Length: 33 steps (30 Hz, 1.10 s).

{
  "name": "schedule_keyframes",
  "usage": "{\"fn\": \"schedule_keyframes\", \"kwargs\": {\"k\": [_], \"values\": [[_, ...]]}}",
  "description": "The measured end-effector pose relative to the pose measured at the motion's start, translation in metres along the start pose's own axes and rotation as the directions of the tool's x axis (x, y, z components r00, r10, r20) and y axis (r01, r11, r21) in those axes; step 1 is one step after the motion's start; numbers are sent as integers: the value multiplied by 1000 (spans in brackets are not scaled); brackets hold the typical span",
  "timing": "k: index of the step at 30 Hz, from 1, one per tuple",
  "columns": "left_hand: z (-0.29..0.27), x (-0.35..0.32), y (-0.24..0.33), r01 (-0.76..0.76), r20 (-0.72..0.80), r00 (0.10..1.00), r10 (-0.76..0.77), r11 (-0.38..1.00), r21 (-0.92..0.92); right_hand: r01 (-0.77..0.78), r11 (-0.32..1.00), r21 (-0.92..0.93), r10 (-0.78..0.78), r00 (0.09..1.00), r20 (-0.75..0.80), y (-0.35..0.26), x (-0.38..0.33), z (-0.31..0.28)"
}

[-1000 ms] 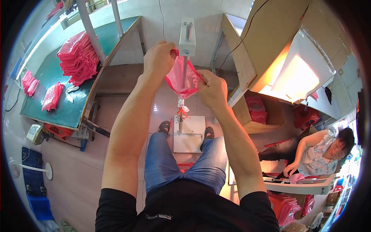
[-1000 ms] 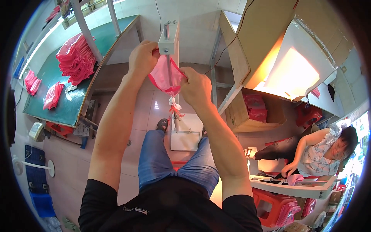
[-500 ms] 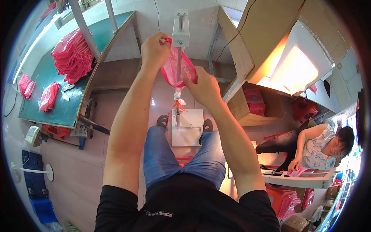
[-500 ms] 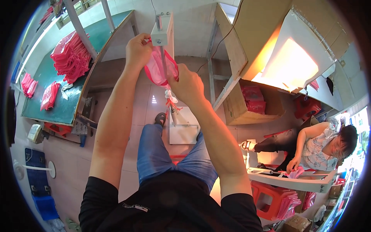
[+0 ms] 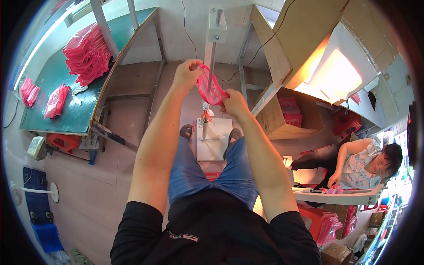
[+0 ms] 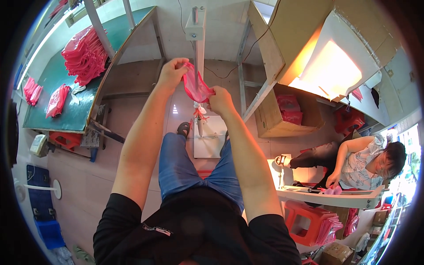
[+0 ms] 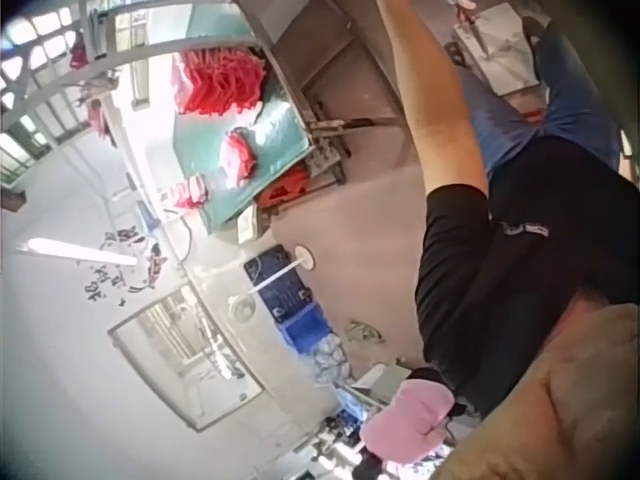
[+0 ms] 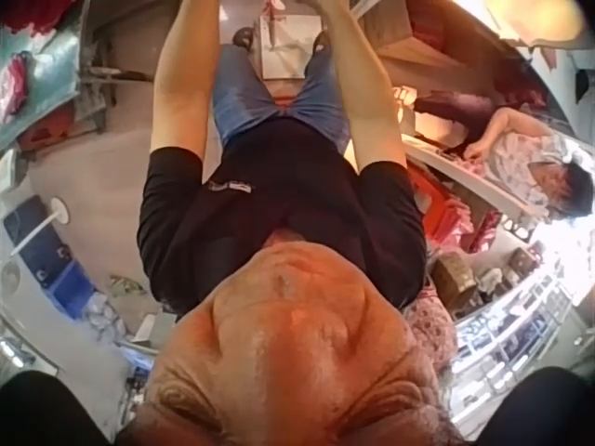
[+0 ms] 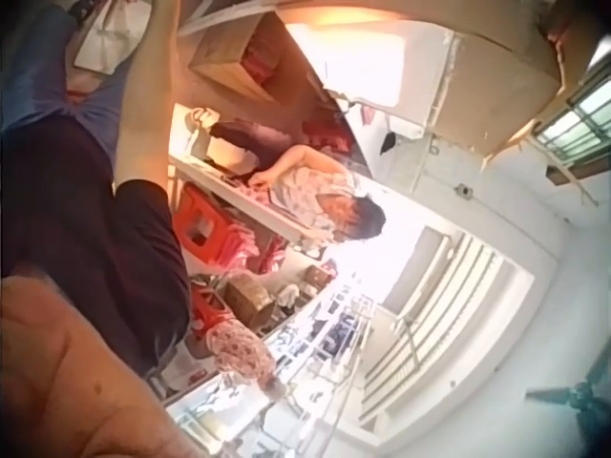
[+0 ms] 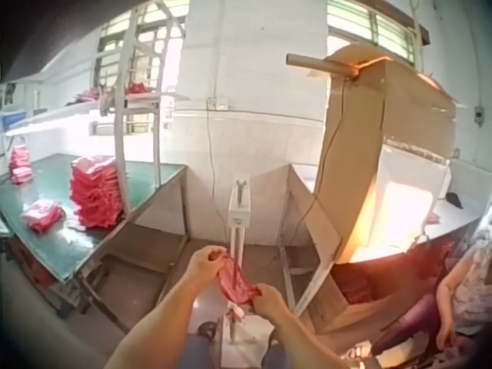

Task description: Folding pink drawstring bags at a factory workbench.

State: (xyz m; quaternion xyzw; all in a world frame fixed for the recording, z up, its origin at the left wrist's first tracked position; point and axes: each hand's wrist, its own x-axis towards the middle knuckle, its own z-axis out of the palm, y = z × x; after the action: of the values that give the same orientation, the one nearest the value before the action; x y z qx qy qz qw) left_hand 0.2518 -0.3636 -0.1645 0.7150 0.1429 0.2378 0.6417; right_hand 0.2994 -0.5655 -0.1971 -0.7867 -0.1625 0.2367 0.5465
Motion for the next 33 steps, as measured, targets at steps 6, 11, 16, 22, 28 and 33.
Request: {"fn": "schedule_keyframes", "kwargs": {"k": [6, 11, 16, 22, 28, 33], "values": [[-12, -39, -60, 135, -92, 975, -202, 869, -476, 103, 940, -325, -130, 990, -63, 46, 22, 6], [-8, -104, -169, 404, -84, 862, -499, 779, -480, 134, 741, -658, -224, 973, -55, 74, 31, 13], [40, -161, -219, 516, -14, 783, -622, 663, -542, 137, 701, -700, -175, 984, 17, 110, 36, -22], [81, -180, -214, 749, 309, 619, -722, 424, -509, -190, 981, -48, 195, 971, 140, 105, -46, -63], [92, -183, -173, 370, 147, 864, -481, 411, -833, -270, 915, 299, 206, 952, 228, 121, -106, -86], [72, -180, -127, 205, 40, 970, -239, 718, -665, 149, 929, 340, -102, 983, -152, 136, -112, -86]]}}
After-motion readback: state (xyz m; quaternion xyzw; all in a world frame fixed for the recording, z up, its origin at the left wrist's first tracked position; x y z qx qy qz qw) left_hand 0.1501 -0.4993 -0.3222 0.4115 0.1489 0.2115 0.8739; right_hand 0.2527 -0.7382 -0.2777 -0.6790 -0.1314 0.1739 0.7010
